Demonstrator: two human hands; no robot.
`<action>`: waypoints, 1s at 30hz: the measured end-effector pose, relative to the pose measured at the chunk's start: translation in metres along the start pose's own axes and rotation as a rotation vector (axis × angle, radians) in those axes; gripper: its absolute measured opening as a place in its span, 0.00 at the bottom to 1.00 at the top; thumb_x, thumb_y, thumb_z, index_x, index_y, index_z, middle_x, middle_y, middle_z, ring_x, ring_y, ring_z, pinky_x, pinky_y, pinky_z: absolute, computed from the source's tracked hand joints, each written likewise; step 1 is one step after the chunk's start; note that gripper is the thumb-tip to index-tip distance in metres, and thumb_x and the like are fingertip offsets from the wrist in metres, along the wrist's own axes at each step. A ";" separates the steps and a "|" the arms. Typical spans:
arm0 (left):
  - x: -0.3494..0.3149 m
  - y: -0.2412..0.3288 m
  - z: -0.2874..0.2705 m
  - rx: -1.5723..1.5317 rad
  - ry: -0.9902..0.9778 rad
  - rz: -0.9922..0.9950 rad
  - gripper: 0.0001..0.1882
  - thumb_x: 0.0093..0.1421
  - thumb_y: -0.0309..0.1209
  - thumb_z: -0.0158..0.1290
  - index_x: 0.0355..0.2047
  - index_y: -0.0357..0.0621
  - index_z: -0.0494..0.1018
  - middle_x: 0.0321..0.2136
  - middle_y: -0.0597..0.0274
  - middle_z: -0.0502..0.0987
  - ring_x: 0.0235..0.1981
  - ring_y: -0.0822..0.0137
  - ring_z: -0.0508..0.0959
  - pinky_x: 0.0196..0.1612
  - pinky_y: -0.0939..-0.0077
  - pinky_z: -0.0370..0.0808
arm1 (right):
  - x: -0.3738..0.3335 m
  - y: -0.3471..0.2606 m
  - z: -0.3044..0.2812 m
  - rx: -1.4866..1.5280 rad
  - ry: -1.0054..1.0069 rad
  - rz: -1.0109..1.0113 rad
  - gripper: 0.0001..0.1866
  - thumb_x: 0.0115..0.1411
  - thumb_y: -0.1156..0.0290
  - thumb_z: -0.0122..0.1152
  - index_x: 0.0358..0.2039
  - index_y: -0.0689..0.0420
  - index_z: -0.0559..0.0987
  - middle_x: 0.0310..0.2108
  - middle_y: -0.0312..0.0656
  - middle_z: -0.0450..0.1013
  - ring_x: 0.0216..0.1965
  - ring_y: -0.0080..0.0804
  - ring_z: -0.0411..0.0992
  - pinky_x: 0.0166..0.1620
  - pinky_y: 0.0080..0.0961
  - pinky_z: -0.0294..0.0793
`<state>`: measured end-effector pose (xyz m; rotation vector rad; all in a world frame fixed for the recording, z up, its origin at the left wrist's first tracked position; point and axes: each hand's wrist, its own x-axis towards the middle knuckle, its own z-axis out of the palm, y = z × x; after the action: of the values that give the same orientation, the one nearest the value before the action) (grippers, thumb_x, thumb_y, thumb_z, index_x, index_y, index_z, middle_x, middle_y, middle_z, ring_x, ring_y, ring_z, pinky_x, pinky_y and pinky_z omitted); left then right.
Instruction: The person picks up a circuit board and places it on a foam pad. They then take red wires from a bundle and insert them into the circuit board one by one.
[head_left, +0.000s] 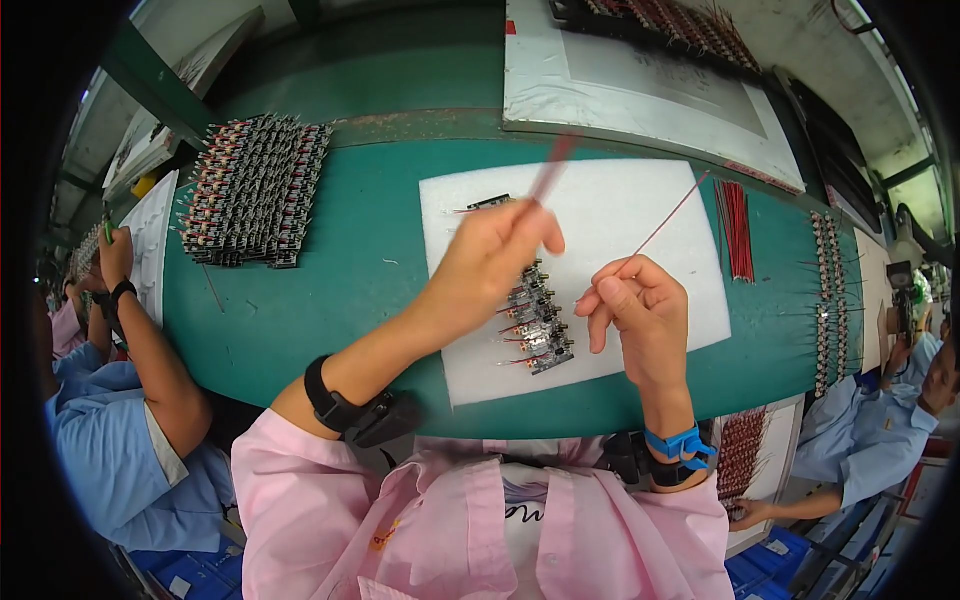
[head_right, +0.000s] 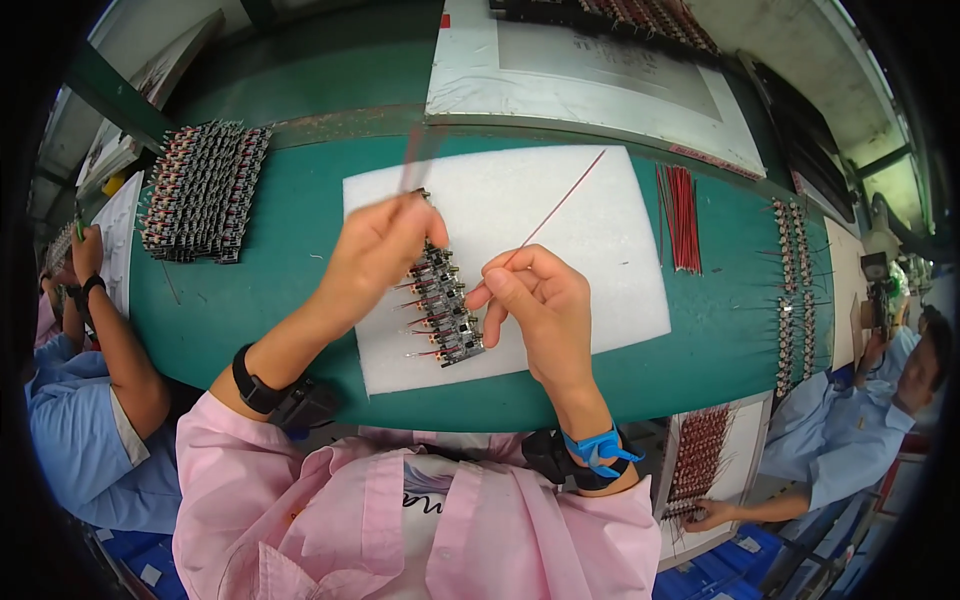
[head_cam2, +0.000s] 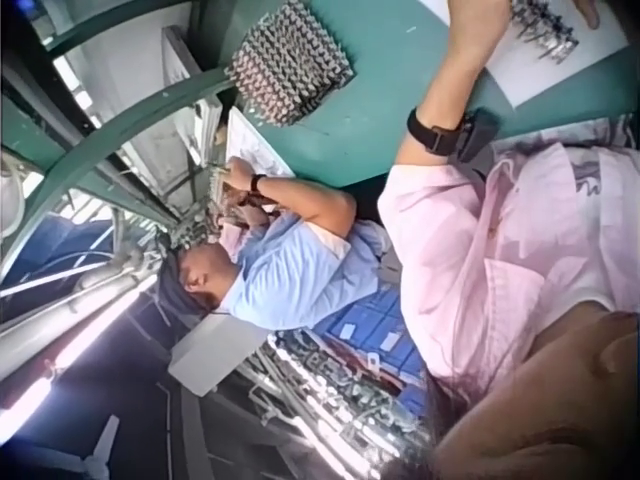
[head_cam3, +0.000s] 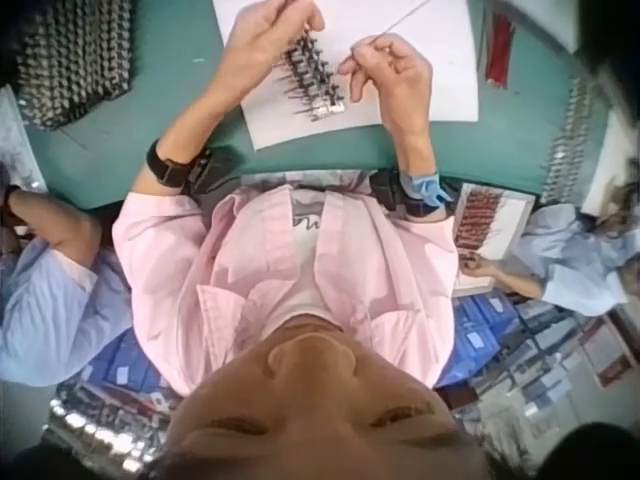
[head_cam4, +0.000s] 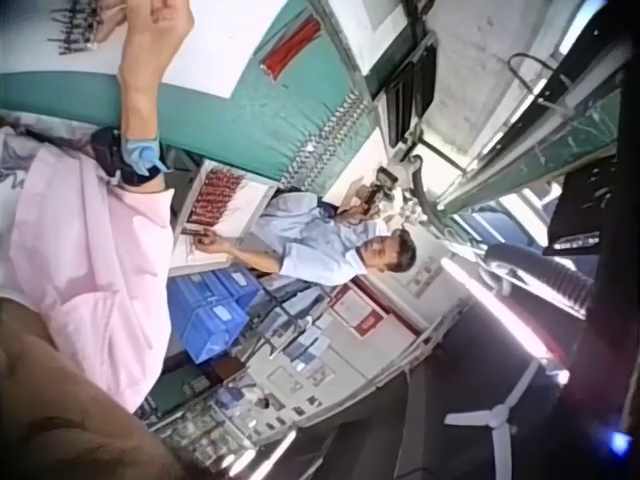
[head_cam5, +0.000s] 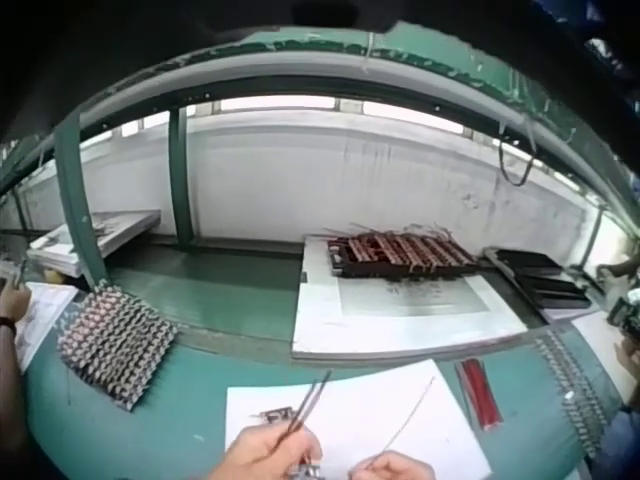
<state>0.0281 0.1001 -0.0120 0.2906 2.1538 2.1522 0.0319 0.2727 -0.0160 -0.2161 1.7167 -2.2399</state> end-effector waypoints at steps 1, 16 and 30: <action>-0.004 0.001 0.001 0.168 -0.005 0.042 0.13 0.57 0.35 0.42 0.28 0.36 0.69 0.16 0.71 0.63 0.17 0.80 0.60 0.20 0.85 0.59 | -0.001 0.000 0.000 0.009 0.009 -0.012 0.06 0.54 0.74 0.49 0.25 0.64 0.68 0.18 0.46 0.69 0.09 0.24 0.62 0.14 0.14 0.60; -0.018 0.013 0.013 0.321 -0.028 -0.006 0.07 0.52 0.27 0.47 0.27 0.35 0.69 0.11 0.66 0.60 0.13 0.77 0.58 0.16 0.80 0.55 | -0.008 0.003 -0.001 0.011 0.000 0.058 0.06 0.53 0.74 0.50 0.22 0.63 0.68 0.15 0.40 0.66 0.11 0.19 0.60 0.14 0.12 0.57; 0.010 0.022 -0.025 0.785 0.098 0.577 0.12 0.47 0.18 0.49 0.34 0.38 0.72 0.24 0.57 0.74 0.18 0.77 0.66 0.22 0.86 0.65 | -0.021 -0.014 0.002 -0.090 -0.412 0.355 0.07 0.50 0.76 0.52 0.18 0.62 0.67 0.16 0.39 0.66 0.13 0.16 0.60 0.12 0.10 0.53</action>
<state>0.0148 0.0774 0.0106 0.9654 3.1850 1.3728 0.0501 0.2810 -0.0006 -0.3367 1.4969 -1.7251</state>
